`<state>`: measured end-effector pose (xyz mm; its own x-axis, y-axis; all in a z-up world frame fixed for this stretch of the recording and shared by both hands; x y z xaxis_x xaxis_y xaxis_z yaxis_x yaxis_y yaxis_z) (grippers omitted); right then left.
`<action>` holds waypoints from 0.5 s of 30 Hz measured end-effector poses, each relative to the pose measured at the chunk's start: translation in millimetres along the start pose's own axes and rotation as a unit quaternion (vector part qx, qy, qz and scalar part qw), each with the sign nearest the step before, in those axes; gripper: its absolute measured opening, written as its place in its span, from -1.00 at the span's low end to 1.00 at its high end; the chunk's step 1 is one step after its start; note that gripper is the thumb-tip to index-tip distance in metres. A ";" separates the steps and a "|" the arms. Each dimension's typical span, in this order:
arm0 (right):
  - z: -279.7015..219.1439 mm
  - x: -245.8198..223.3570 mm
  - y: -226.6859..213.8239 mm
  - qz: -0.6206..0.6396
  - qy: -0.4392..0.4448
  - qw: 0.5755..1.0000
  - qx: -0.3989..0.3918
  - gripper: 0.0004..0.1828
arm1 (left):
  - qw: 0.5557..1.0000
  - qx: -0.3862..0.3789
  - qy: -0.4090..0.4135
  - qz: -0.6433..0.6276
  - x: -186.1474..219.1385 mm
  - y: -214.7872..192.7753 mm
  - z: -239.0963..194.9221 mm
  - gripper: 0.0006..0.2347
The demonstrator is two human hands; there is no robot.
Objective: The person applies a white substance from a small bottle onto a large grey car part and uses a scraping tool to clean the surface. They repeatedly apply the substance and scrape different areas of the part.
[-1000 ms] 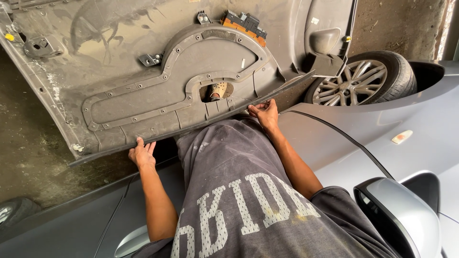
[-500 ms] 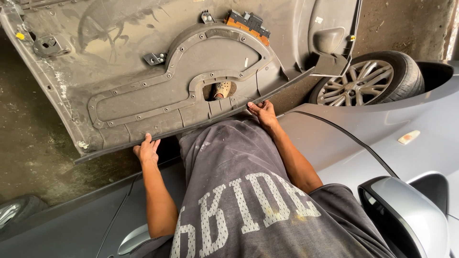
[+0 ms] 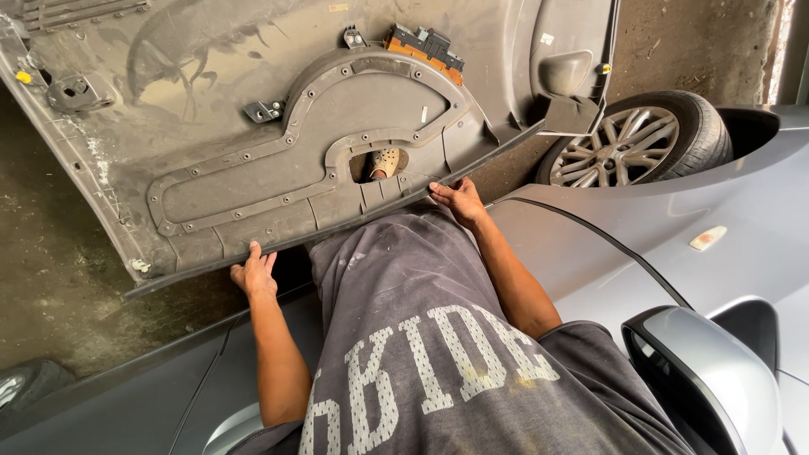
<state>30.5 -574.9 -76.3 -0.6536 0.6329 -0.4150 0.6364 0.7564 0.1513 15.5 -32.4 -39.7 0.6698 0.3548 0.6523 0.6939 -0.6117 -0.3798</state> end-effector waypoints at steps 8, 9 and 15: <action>-13.7 -9.2 0.7 -0.057 0.016 0.998 0.003 -0.46 | 1.000 0.019 0.006 -0.009 10.6 3.8 -16.8 -0.48; -14.1 -9.1 -0.3 -0.067 0.016 0.998 0.003 -0.47 | 0.999 0.033 -0.001 -0.009 11.9 5.7 -19.3 -0.47; -23.5 -12.8 3.9 -0.066 0.035 0.997 0.023 -0.51 | 0.947 0.181 0.195 0.180 39.0 -9.0 -40.5 -0.20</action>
Point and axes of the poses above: each hand's wrist, its own z-axis towards the middle knuckle, its own y-axis out of the palm, x = y × z, the point moved 6 cm from there along z, towards the middle knuckle, and after that the axes turned 8 degrees about x, right-handed, at the moved point
